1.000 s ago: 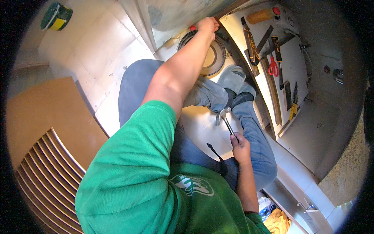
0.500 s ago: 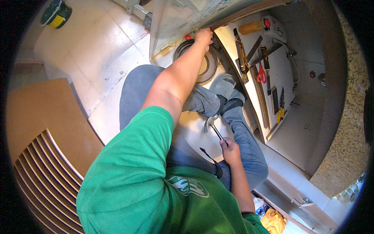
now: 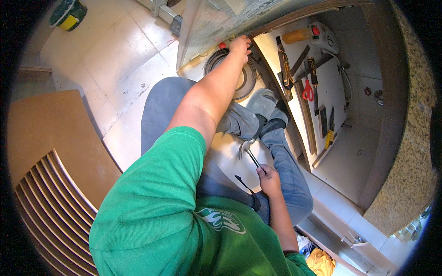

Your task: The person sits on the floor and installs a curved trim piece along the base of a cabinet. They use a tape measure to check dimensions, a hammer to tap the trim into place, and a utility knife to trim excess material.

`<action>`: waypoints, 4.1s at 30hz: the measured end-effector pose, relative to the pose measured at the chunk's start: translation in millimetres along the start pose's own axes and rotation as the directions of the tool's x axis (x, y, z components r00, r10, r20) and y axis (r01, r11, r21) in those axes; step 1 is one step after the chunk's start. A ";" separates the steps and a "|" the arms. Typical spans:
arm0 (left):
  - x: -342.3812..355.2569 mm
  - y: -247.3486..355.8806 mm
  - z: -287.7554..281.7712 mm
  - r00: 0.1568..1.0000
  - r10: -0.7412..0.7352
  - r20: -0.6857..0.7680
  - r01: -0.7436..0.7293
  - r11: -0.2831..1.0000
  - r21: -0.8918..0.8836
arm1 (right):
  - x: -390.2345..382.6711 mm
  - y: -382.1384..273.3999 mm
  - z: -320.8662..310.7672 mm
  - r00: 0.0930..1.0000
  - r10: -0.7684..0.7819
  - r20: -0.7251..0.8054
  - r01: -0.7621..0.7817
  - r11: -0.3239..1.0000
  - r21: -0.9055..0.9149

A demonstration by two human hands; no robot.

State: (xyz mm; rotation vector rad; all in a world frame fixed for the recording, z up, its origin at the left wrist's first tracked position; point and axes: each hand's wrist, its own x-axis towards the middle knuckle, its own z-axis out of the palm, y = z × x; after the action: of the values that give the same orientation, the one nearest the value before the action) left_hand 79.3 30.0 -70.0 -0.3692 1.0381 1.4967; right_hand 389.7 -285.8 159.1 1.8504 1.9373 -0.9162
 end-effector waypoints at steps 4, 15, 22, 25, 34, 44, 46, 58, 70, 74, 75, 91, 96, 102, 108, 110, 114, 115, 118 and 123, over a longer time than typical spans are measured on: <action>-3.9 1.5 0.7 1.000 -0.004 0.015 0.004 1.000 -0.029 | 3.3 2.0 1.8 1.000 0.018 0.016 -0.019 0.999 0.030; 2.2 2.8 -2.8 1.000 0.010 0.009 -0.011 1.000 0.025 | 7.0 4.9 2.9 0.999 0.014 0.036 -0.014 1.000 0.023; 18.3 9.9 -8.8 0.999 0.013 0.041 -0.022 0.976 0.217 | 5.6 9.8 2.2 0.999 0.016 0.050 -0.020 0.997 0.079; 21.0 12.4 -9.2 1.000 0.010 0.024 -0.016 0.964 0.266 | 5.2 12.1 4.1 1.000 -0.008 0.014 0.007 0.999 0.044; 16.8 11.6 -11.5 0.997 0.049 0.053 -0.059 0.975 0.215 | 9.6 18.5 8.7 0.999 0.003 0.035 -0.007 0.994 0.107; 11.6 5.3 -0.1 0.988 0.150 -0.039 -0.141 0.973 0.183 | 11.9 20.0 9.2 0.999 -0.029 0.016 0.027 0.992 0.127; 10.5 1.6 1.9 0.982 0.175 -0.071 -0.157 0.966 0.207 | 12.1 20.4 9.1 1.000 -0.022 0.017 0.020 0.992 0.126; -62.5 -25.9 16.9 0.712 0.591 0.380 -0.529 0.096 0.843 | 20.8 34.6 13.6 0.991 0.023 -0.134 0.001 0.985 0.172; -79.0 -33.3 126.5 0.935 -0.013 0.354 -0.338 -0.337 0.879 | 25.2 69.9 29.7 0.986 0.127 -0.107 -0.057 0.864 0.500; -44.5 -47.0 129.5 0.915 0.009 0.403 -0.352 -0.471 0.809 | 20.7 62.2 15.9 0.976 0.043 -0.215 0.052 0.908 0.416; -37.1 -48.7 128.3 0.913 0.020 0.406 -0.356 -0.445 0.822 | 21.1 61.0 12.1 0.980 0.069 -0.184 0.015 0.906 0.424; -44.2 -34.2 121.8 0.924 -0.034 0.381 -0.348 -0.486 0.801 | 21.0 59.0 -6.8 0.983 0.057 -0.173 0.040 0.861 0.507; -33.7 -39.1 132.2 0.953 -0.109 0.282 -0.300 -0.454 0.839 | 23.6 57.7 -8.9 0.981 0.012 -0.194 0.088 0.862 0.500; -76.2 -32.5 164.2 0.778 -0.003 0.629 -0.407 -0.765 0.499 | 27.6 59.3 -9.3 0.974 0.102 -0.201 0.034 0.816 0.578; -100.3 -87.3 213.8 0.349 -0.272 0.897 -0.729 -0.680 0.078 | 34.8 80.5 -30.4 0.947 0.260 -0.188 0.042 0.480 0.876; -99.3 -109.4 220.4 0.253 -0.328 0.910 -0.606 -0.787 -0.115 | 36.1 84.5 -32.7 0.931 0.292 -0.217 0.094 0.383 0.919; -80.9 -124.9 224.4 0.329 -0.371 0.869 -0.649 -0.757 -0.077 | 41.3 85.1 -28.0 0.904 0.405 -0.141 0.065 0.197 0.978; -75.7 -125.1 226.0 0.306 -0.398 0.865 -0.646 -0.754 -0.118 | 42.8 84.5 -26.1 0.903 0.410 -0.129 0.057 0.182 0.982; -61.8 -120.1 230.7 0.246 -0.479 0.843 -0.638 -0.734 -0.231 | 47.6 84.8 -21.7 0.903 0.422 -0.077 0.017 0.145 0.989; -63.7 -106.2 227.8 0.180 -0.495 0.850 -0.680 -0.687 -0.256 | 51.2 83.3 -17.2 0.892 0.427 -0.147 0.068 0.196 0.978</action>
State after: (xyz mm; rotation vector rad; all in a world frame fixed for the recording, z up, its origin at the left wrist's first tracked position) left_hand 266.5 152.4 61.1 2.8567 1.1913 0.2613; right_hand 468.1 -238.4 120.8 3.0751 1.1008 -2.1797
